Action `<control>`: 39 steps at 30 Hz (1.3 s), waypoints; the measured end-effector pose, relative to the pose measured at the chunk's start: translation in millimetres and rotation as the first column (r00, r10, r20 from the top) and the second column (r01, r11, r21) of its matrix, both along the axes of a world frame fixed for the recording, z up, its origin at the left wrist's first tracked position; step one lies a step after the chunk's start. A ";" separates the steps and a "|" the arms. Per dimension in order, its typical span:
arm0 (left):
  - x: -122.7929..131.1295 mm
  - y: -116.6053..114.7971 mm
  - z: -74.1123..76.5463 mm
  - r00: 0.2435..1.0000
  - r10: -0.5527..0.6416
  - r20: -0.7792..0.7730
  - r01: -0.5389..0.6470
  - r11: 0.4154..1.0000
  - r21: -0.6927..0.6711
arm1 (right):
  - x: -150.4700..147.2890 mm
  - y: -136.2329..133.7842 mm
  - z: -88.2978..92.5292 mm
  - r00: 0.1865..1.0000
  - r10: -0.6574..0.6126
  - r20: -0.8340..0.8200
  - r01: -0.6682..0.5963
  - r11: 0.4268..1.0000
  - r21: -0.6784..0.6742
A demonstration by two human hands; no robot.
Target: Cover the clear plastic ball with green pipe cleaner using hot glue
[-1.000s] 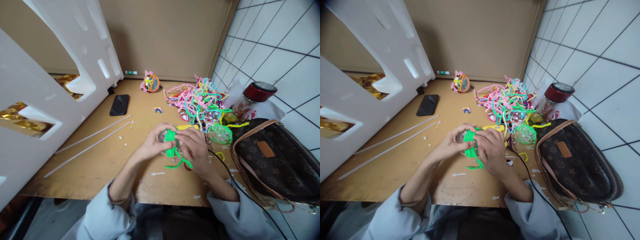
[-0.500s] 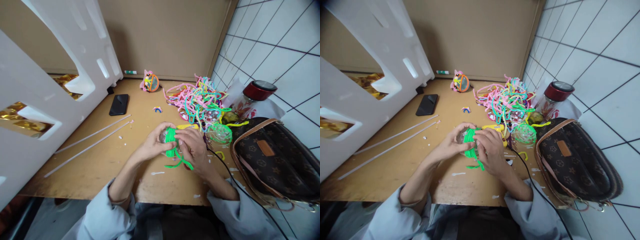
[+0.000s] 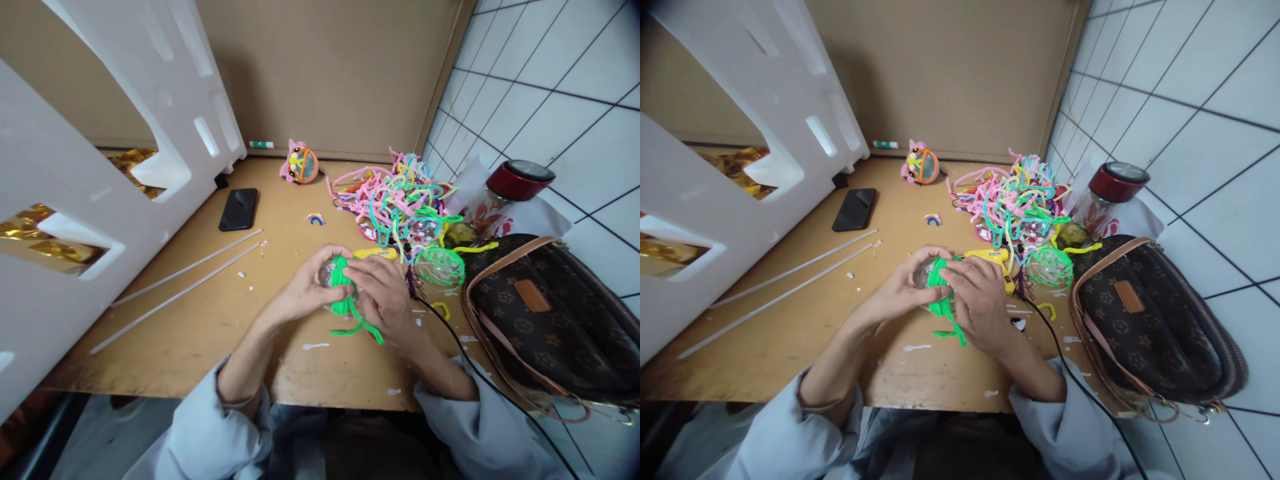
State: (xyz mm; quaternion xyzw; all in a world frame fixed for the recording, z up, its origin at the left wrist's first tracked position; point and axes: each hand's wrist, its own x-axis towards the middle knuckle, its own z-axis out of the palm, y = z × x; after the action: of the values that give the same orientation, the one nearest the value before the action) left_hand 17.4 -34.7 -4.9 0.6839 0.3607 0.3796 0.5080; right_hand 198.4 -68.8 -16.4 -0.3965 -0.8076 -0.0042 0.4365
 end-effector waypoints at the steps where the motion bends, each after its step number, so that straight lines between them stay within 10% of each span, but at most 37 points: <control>1: -0.1 -0.2 0.2 1.000 0.001 0.004 -0.001 1.000 0.003 | 0.0 -0.2 0.5 1.000 0.005 -0.004 -0.005 1.000 0.004; 11: -0.1 -0.4 4.9 1.000 -0.019 0.025 0.020 0.999 -0.027 | 3.6 -2.5 6.0 0.964 -0.022 -0.263 -0.008 0.993 -0.114; 20: -2.0 -0.9 7.9 0.998 -0.058 0.028 0.060 0.995 -0.083 | 1.4 -2.6 2.1 0.998 -0.012 -0.068 0.015 0.999 0.037; 30: -5.9 0.1 6.1 0.994 -0.105 0.019 0.106 0.992 -0.071 | 6.4 3.9 2.5 0.883 -0.129 -0.452 -0.004 0.960 -0.281; 39: -7.2 -0.1 7.6 0.990 -0.136 0.020 0.138 0.984 -0.109 | 4.8 4.7 0.8 0.955 -0.109 -0.277 -0.006 0.924 -0.383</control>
State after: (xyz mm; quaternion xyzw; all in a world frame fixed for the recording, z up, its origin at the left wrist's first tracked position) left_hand 10.2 -34.8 2.7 0.6755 0.3300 0.3276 0.5722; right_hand 203.2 -64.1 -15.6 -0.4911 -0.7086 0.1993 0.4659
